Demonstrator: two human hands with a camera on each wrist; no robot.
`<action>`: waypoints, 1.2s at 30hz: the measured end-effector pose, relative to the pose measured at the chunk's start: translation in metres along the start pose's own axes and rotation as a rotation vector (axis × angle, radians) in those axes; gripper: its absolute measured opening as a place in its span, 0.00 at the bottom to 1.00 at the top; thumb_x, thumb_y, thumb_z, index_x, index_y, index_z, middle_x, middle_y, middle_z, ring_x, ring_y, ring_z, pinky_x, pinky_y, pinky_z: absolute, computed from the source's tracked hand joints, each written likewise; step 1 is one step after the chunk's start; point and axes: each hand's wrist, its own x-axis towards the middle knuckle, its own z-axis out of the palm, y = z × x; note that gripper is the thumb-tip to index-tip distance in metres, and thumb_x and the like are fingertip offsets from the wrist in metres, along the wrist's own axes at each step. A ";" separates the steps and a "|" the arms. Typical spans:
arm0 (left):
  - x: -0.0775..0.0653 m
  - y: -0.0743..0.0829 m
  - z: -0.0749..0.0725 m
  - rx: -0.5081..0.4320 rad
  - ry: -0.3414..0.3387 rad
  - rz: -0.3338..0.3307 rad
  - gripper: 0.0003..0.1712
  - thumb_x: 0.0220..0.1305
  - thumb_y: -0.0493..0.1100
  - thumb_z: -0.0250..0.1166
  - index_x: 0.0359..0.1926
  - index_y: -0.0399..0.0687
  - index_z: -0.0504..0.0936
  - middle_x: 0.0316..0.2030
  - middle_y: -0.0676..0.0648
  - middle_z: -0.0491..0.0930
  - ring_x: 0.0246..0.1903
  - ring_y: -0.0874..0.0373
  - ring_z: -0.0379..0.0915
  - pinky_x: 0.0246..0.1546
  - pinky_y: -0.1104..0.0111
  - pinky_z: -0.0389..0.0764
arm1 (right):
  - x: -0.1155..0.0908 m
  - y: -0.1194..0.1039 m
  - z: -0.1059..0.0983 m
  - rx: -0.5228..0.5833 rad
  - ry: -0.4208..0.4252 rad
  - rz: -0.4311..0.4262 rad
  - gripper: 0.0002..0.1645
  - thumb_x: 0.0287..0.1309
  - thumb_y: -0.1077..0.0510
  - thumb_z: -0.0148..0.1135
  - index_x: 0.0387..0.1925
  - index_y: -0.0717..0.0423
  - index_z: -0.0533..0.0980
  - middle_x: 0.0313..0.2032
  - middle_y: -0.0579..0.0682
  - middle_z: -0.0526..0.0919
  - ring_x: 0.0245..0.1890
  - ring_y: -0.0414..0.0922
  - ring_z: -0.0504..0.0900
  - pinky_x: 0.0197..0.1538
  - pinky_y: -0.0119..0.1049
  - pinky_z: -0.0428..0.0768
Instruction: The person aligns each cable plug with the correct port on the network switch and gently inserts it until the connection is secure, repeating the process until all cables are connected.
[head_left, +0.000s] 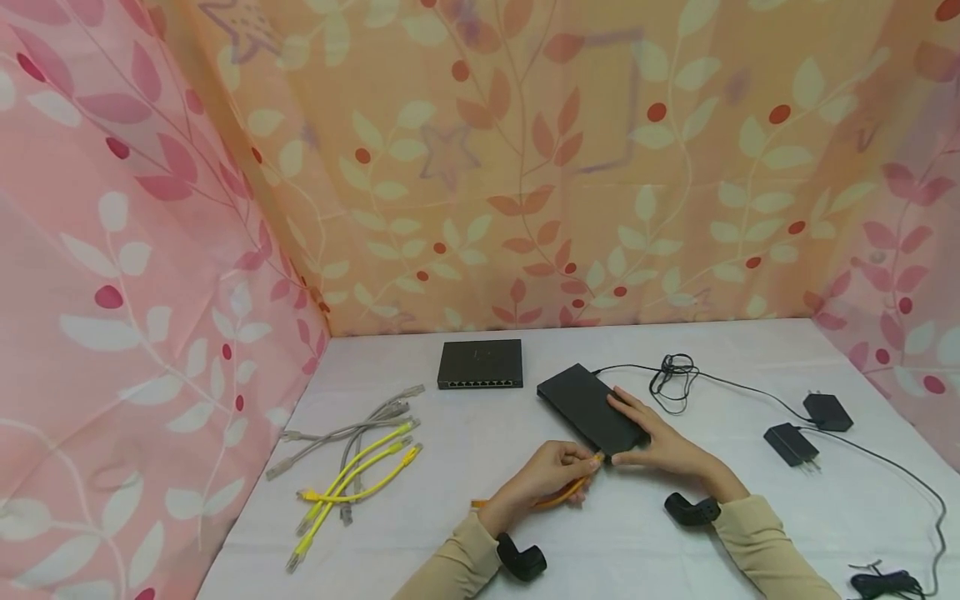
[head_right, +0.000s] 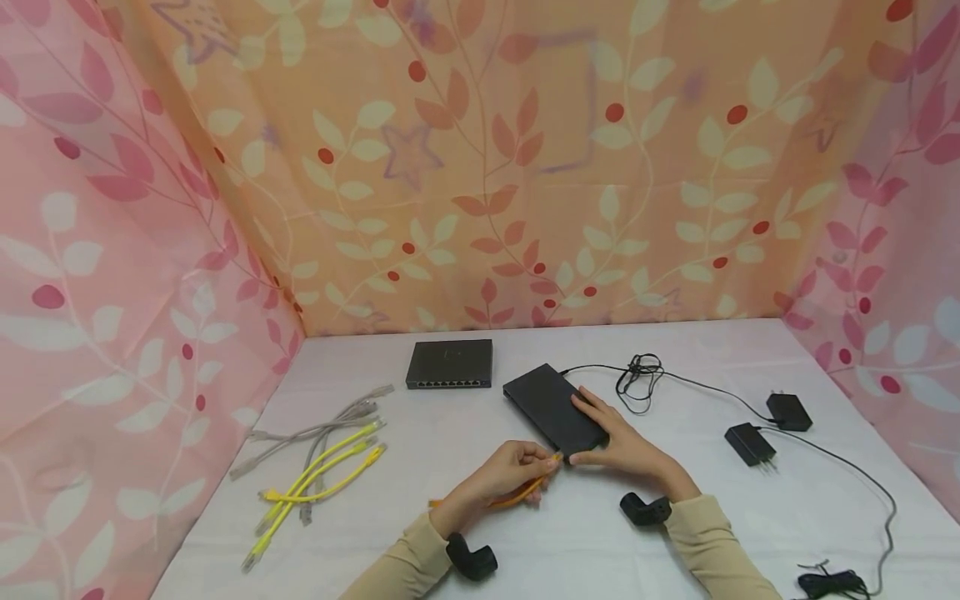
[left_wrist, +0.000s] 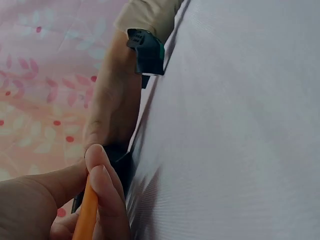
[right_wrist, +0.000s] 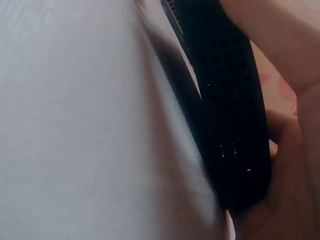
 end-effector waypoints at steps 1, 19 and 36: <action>0.000 0.001 0.000 -0.011 -0.005 0.001 0.13 0.63 0.42 0.60 0.39 0.35 0.79 0.20 0.49 0.76 0.14 0.64 0.72 0.17 0.74 0.75 | 0.000 -0.001 0.000 -0.001 -0.002 0.003 0.57 0.39 0.49 0.75 0.69 0.53 0.55 0.71 0.61 0.45 0.68 0.65 0.44 0.56 0.67 0.53; 0.001 0.009 0.002 -0.057 -0.015 -0.006 0.17 0.64 0.42 0.59 0.41 0.27 0.77 0.20 0.50 0.76 0.13 0.65 0.72 0.16 0.75 0.74 | 0.005 -0.020 0.006 -0.340 0.104 -0.061 0.51 0.36 0.51 0.75 0.65 0.48 0.64 0.66 0.69 0.56 0.63 0.65 0.60 0.54 0.61 0.67; 0.004 0.014 -0.003 0.009 -0.036 -0.085 0.16 0.62 0.44 0.61 0.34 0.30 0.78 0.14 0.52 0.74 0.13 0.64 0.73 0.14 0.76 0.69 | 0.006 -0.020 0.006 -0.363 0.095 -0.028 0.52 0.33 0.52 0.76 0.65 0.46 0.64 0.66 0.69 0.56 0.61 0.63 0.62 0.52 0.59 0.69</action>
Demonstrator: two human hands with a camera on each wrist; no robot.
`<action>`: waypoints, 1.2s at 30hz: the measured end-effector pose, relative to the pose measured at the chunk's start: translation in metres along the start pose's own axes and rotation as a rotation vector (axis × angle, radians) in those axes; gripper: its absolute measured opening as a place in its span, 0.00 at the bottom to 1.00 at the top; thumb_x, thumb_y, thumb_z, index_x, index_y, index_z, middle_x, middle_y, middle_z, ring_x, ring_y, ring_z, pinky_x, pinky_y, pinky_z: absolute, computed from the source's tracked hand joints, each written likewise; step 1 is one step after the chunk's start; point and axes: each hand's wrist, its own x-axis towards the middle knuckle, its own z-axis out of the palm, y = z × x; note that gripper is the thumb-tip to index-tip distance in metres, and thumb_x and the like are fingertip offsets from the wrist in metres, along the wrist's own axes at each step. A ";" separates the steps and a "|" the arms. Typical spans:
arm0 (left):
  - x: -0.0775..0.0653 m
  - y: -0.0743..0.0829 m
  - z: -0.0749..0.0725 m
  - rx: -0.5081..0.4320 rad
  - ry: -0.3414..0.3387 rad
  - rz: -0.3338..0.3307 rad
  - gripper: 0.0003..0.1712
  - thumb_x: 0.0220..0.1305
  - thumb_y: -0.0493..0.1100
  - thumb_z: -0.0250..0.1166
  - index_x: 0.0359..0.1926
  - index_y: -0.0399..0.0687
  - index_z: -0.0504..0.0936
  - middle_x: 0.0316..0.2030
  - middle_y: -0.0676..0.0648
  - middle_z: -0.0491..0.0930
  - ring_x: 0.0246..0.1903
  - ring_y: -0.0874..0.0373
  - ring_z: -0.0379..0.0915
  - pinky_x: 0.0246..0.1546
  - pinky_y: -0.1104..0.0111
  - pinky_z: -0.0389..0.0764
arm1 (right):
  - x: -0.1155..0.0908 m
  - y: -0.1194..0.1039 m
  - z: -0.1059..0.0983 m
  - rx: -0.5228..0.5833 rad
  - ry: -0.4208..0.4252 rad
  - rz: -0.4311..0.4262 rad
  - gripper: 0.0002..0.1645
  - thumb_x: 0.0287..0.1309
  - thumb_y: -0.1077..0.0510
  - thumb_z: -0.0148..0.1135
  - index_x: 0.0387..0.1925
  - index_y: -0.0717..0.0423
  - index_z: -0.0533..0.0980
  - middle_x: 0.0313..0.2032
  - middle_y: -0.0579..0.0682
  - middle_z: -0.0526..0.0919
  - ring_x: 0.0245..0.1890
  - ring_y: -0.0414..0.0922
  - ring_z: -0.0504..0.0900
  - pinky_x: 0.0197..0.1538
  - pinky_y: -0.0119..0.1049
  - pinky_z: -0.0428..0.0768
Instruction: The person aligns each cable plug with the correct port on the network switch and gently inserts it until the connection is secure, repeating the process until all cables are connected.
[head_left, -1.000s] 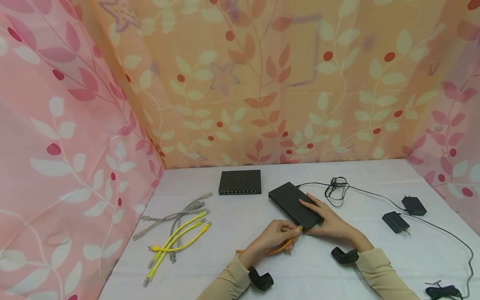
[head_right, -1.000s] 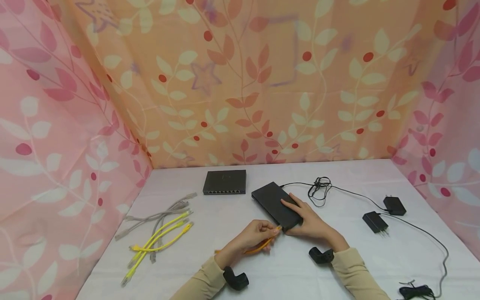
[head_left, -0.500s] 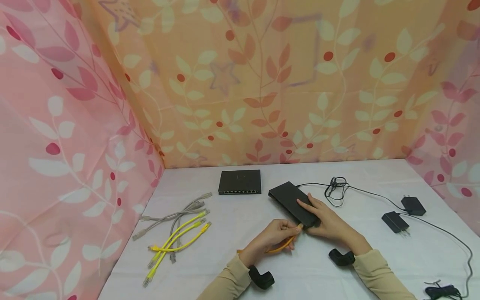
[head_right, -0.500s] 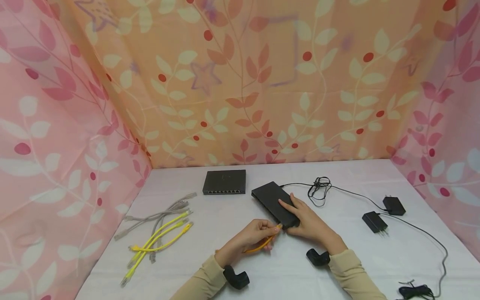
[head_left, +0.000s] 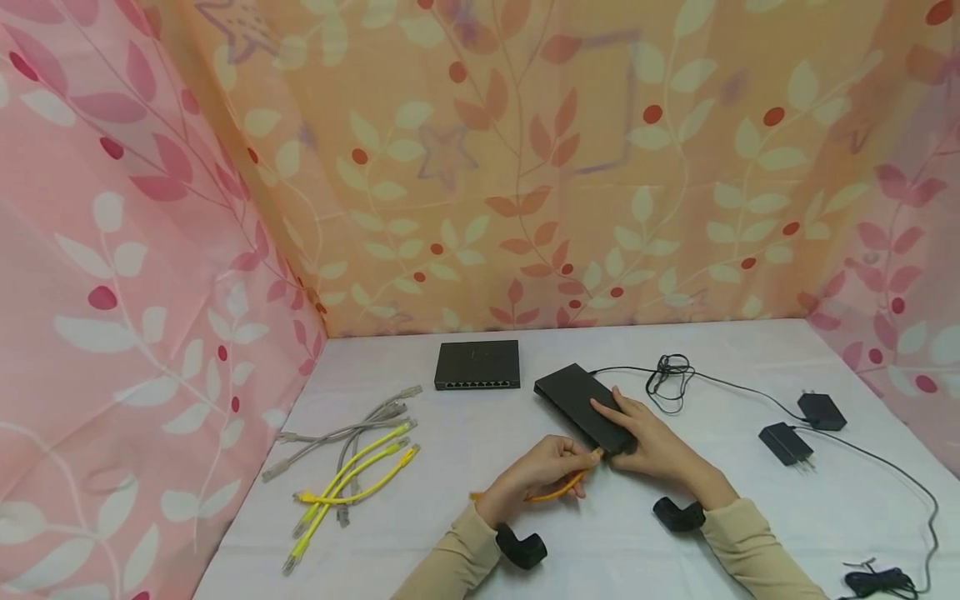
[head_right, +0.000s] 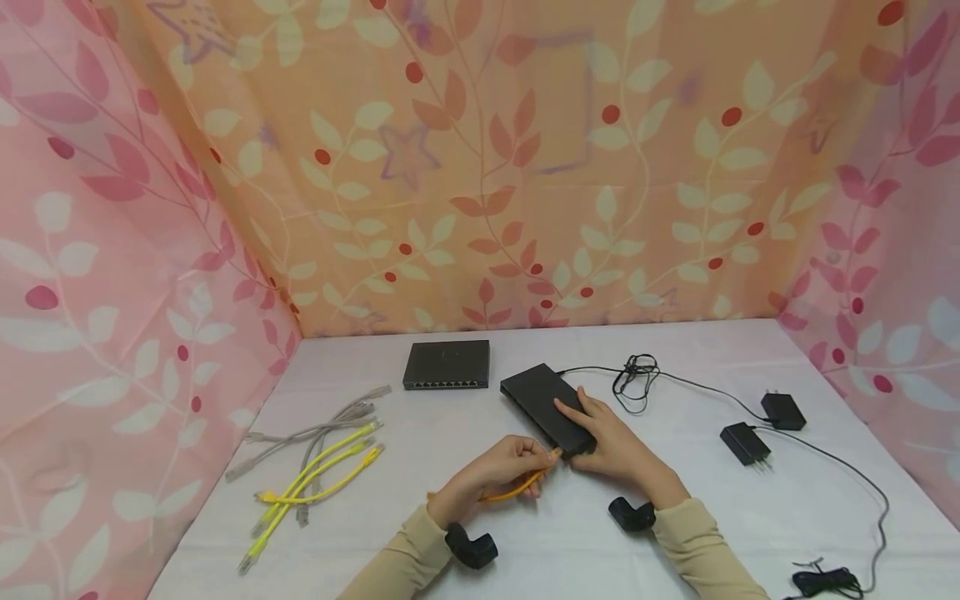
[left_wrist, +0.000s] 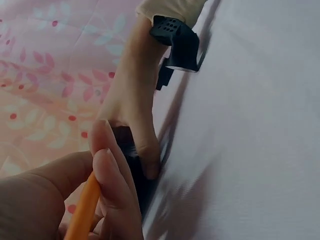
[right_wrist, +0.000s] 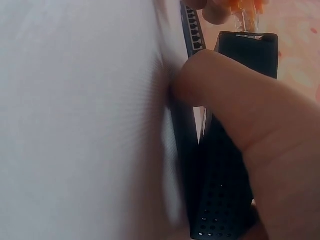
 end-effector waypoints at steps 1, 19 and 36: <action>0.001 0.000 0.000 0.003 -0.009 -0.011 0.15 0.62 0.44 0.61 0.34 0.32 0.79 0.15 0.52 0.75 0.13 0.64 0.73 0.14 0.76 0.69 | -0.001 0.000 0.000 -0.003 0.001 -0.002 0.52 0.33 0.52 0.76 0.65 0.46 0.64 0.66 0.69 0.56 0.61 0.63 0.63 0.52 0.59 0.70; 0.010 -0.001 -0.005 -0.261 -0.078 -0.255 0.13 0.57 0.50 0.66 0.24 0.47 0.78 0.17 0.53 0.76 0.15 0.67 0.72 0.16 0.79 0.73 | -0.001 -0.004 0.003 -0.054 0.036 -0.013 0.53 0.30 0.53 0.76 0.65 0.47 0.65 0.64 0.71 0.58 0.57 0.63 0.66 0.48 0.58 0.72; 0.012 0.006 0.002 -0.137 -0.026 -0.174 0.18 0.58 0.50 0.65 0.18 0.45 0.76 0.14 0.53 0.74 0.14 0.66 0.68 0.17 0.78 0.70 | 0.002 -0.006 0.006 -0.048 0.024 0.001 0.53 0.31 0.51 0.77 0.65 0.49 0.65 0.65 0.71 0.57 0.56 0.64 0.67 0.50 0.59 0.71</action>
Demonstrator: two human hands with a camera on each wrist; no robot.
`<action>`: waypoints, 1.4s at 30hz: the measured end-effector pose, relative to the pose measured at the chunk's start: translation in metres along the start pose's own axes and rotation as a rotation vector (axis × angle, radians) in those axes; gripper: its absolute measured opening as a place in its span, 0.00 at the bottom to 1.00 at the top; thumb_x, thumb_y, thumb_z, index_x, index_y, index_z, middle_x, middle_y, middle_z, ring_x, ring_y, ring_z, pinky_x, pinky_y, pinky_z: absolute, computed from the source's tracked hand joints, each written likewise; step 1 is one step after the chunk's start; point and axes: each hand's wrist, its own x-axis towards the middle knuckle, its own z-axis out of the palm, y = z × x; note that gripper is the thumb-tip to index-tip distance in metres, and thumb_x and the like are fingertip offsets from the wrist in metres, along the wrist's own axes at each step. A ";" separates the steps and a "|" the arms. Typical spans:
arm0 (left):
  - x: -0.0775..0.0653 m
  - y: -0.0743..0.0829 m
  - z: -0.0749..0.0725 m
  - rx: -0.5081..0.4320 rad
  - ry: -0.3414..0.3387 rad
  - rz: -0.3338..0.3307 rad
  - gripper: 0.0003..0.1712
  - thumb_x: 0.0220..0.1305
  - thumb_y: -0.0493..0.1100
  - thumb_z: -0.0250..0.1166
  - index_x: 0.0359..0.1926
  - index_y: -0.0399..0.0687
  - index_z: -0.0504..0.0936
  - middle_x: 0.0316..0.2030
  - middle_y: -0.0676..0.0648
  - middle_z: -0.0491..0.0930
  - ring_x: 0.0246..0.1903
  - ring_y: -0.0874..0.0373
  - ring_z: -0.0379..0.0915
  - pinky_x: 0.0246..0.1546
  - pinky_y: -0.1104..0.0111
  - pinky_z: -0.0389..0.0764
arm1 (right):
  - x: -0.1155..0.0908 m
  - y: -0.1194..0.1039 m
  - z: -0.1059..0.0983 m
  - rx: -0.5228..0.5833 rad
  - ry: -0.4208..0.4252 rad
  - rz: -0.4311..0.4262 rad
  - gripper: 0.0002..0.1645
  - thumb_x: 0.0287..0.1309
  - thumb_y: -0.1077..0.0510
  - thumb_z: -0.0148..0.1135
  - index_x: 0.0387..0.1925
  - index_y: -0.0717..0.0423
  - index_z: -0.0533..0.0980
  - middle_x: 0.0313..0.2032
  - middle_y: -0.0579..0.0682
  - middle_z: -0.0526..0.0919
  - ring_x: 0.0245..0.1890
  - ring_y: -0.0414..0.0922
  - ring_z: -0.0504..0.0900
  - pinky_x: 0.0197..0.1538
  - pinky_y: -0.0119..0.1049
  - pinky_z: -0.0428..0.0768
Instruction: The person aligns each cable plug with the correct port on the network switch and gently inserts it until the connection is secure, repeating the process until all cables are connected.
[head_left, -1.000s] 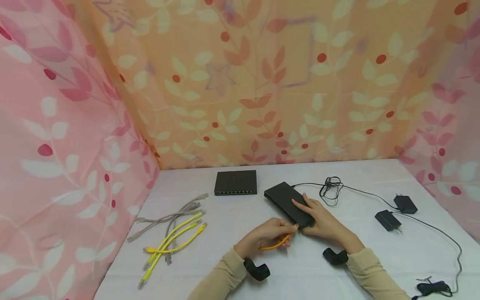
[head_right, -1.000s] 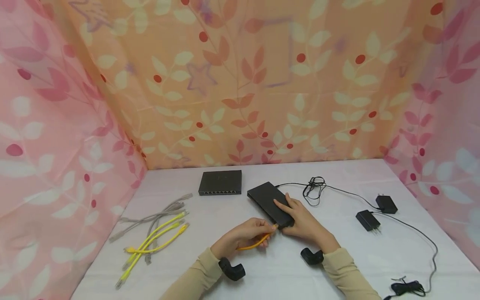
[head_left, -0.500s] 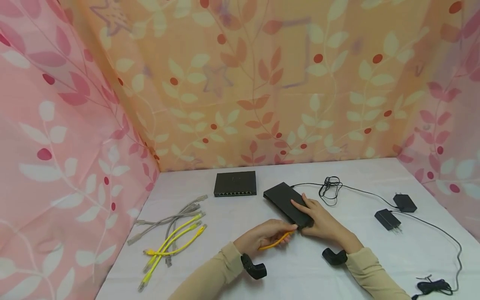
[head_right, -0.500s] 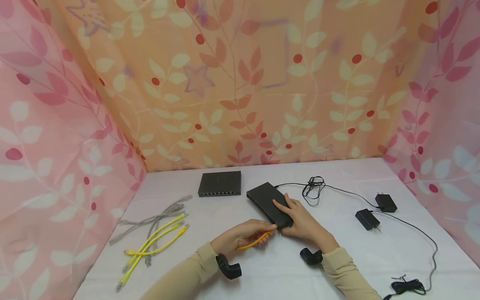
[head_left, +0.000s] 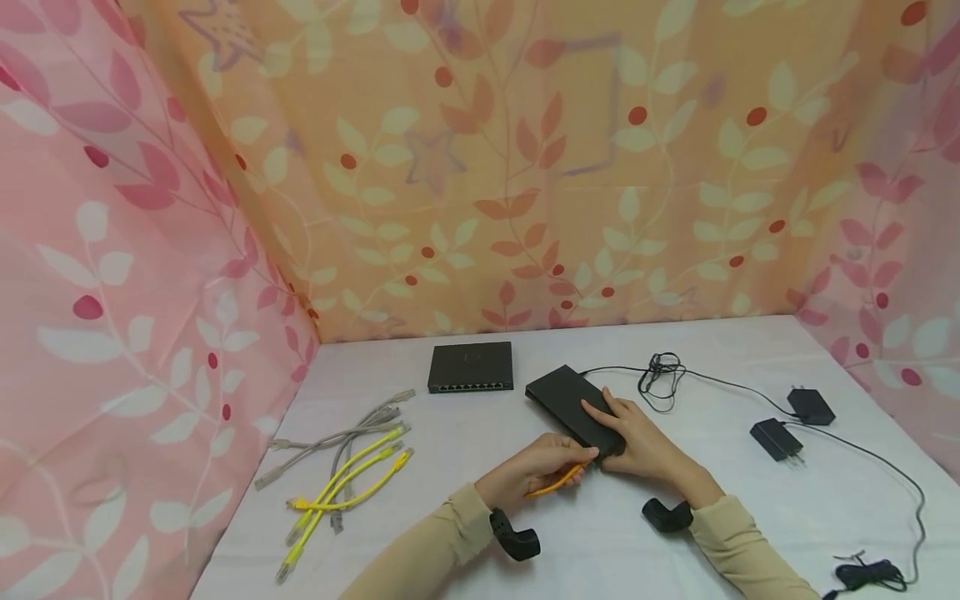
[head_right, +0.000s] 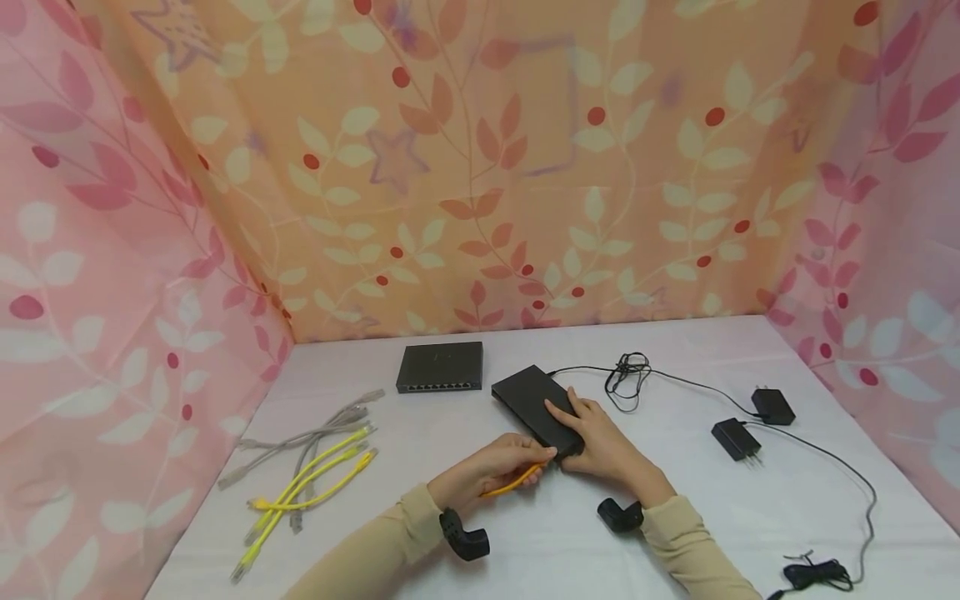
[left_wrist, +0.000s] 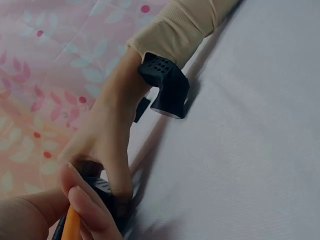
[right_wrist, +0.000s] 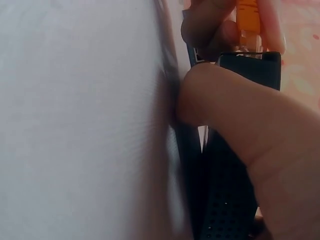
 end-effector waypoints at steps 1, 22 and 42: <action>0.000 0.001 0.001 0.008 0.003 0.003 0.18 0.58 0.50 0.65 0.18 0.45 0.76 0.13 0.53 0.74 0.14 0.65 0.68 0.17 0.78 0.70 | 0.000 0.000 0.000 0.003 0.001 0.004 0.53 0.31 0.51 0.77 0.65 0.49 0.65 0.65 0.71 0.57 0.56 0.64 0.67 0.50 0.59 0.71; -0.025 0.014 -0.004 0.781 0.248 0.310 0.14 0.59 0.58 0.61 0.28 0.55 0.80 0.17 0.58 0.75 0.16 0.66 0.67 0.17 0.74 0.65 | 0.001 -0.004 -0.002 0.010 -0.034 0.026 0.55 0.30 0.53 0.74 0.66 0.48 0.62 0.66 0.70 0.55 0.61 0.60 0.63 0.53 0.55 0.70; -0.078 0.013 -0.063 0.858 0.475 0.367 0.06 0.62 0.49 0.61 0.36 0.54 0.81 0.21 0.54 0.78 0.17 0.65 0.71 0.16 0.71 0.69 | -0.002 -0.006 -0.001 -0.007 -0.043 0.042 0.56 0.30 0.54 0.73 0.67 0.46 0.61 0.67 0.68 0.54 0.62 0.60 0.62 0.53 0.56 0.70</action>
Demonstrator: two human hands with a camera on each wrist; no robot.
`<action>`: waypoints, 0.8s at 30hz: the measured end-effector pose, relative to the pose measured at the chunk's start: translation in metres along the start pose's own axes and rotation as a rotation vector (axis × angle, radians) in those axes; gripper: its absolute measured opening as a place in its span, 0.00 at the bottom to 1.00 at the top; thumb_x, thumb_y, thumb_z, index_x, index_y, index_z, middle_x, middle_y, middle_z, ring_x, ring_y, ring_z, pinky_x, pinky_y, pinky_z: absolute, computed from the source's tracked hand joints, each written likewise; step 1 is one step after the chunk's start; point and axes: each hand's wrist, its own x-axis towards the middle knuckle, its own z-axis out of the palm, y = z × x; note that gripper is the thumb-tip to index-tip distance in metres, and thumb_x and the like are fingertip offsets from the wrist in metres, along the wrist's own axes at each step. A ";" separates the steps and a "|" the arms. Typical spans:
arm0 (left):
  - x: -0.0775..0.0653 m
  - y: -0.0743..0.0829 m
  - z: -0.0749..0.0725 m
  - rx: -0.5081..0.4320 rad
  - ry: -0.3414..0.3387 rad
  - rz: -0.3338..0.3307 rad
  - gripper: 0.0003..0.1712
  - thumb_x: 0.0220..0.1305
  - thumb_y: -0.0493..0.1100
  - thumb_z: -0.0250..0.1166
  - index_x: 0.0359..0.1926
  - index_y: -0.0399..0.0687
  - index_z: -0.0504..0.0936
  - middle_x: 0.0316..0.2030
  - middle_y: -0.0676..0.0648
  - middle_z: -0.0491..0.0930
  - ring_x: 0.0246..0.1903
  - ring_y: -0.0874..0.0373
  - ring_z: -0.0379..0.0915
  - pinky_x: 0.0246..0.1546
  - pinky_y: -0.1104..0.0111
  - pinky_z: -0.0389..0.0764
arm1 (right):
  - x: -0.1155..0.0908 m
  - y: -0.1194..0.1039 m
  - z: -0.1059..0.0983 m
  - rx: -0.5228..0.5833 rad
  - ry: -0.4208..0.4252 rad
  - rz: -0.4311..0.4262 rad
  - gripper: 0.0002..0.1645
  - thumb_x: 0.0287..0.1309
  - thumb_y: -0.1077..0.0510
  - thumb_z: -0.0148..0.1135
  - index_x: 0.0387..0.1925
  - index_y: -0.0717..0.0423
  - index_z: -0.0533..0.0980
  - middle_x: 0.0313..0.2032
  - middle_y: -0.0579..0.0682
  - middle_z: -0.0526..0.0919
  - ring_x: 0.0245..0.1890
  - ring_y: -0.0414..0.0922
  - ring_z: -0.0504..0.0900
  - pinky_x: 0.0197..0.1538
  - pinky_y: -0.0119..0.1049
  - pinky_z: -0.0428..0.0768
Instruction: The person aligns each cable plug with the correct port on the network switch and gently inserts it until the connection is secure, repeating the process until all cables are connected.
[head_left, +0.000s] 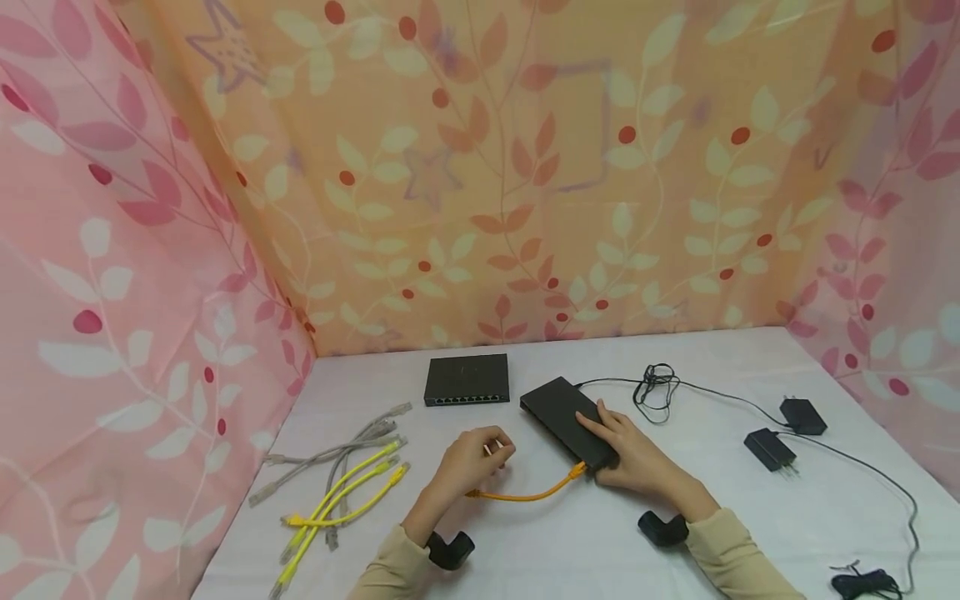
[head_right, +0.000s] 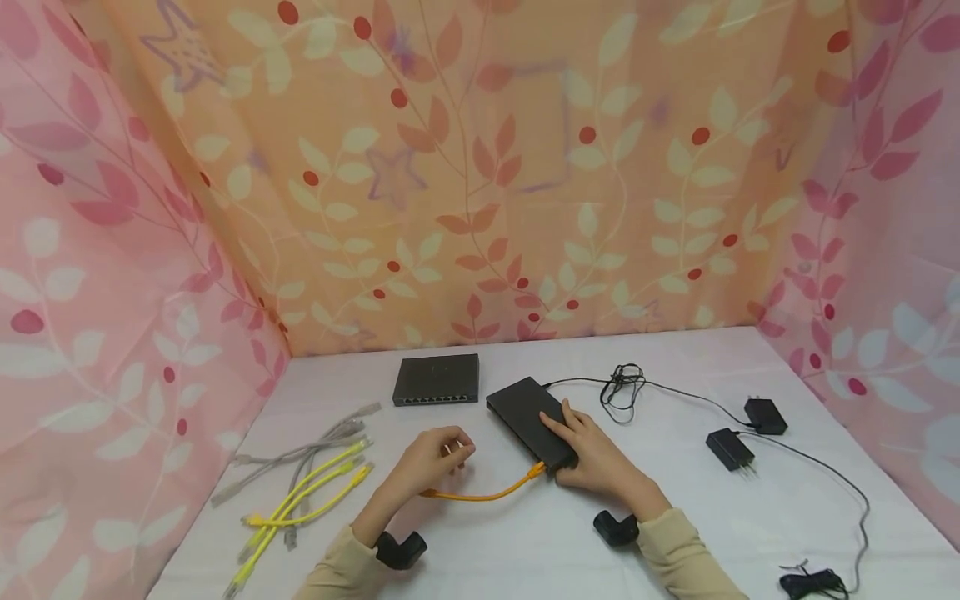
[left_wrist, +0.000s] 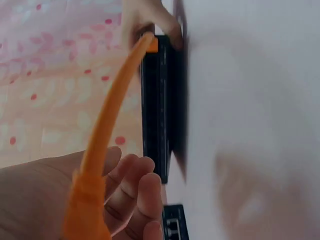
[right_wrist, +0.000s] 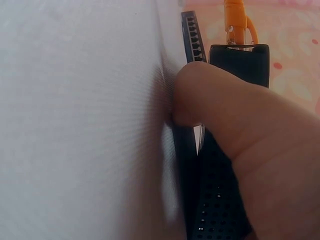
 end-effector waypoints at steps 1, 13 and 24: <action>-0.001 -0.003 -0.003 -0.009 0.000 -0.010 0.07 0.63 0.49 0.60 0.36 0.54 0.81 0.22 0.53 0.79 0.17 0.64 0.71 0.16 0.71 0.69 | 0.000 0.000 0.000 0.000 0.000 -0.002 0.56 0.30 0.54 0.73 0.67 0.46 0.61 0.67 0.68 0.53 0.62 0.60 0.62 0.54 0.56 0.70; -0.015 -0.032 -0.021 -0.047 0.040 -0.065 0.10 0.64 0.49 0.60 0.38 0.48 0.81 0.23 0.50 0.79 0.20 0.61 0.72 0.18 0.71 0.72 | -0.001 -0.001 0.000 0.008 -0.011 -0.003 0.56 0.31 0.54 0.73 0.67 0.46 0.60 0.67 0.67 0.53 0.62 0.60 0.62 0.54 0.56 0.70; -0.029 -0.069 -0.036 0.081 0.133 -0.114 0.06 0.62 0.46 0.61 0.35 0.50 0.81 0.23 0.54 0.75 0.20 0.64 0.69 0.17 0.72 0.70 | -0.002 -0.001 0.001 0.001 -0.011 0.005 0.55 0.32 0.53 0.73 0.68 0.45 0.59 0.68 0.66 0.52 0.62 0.60 0.61 0.54 0.56 0.69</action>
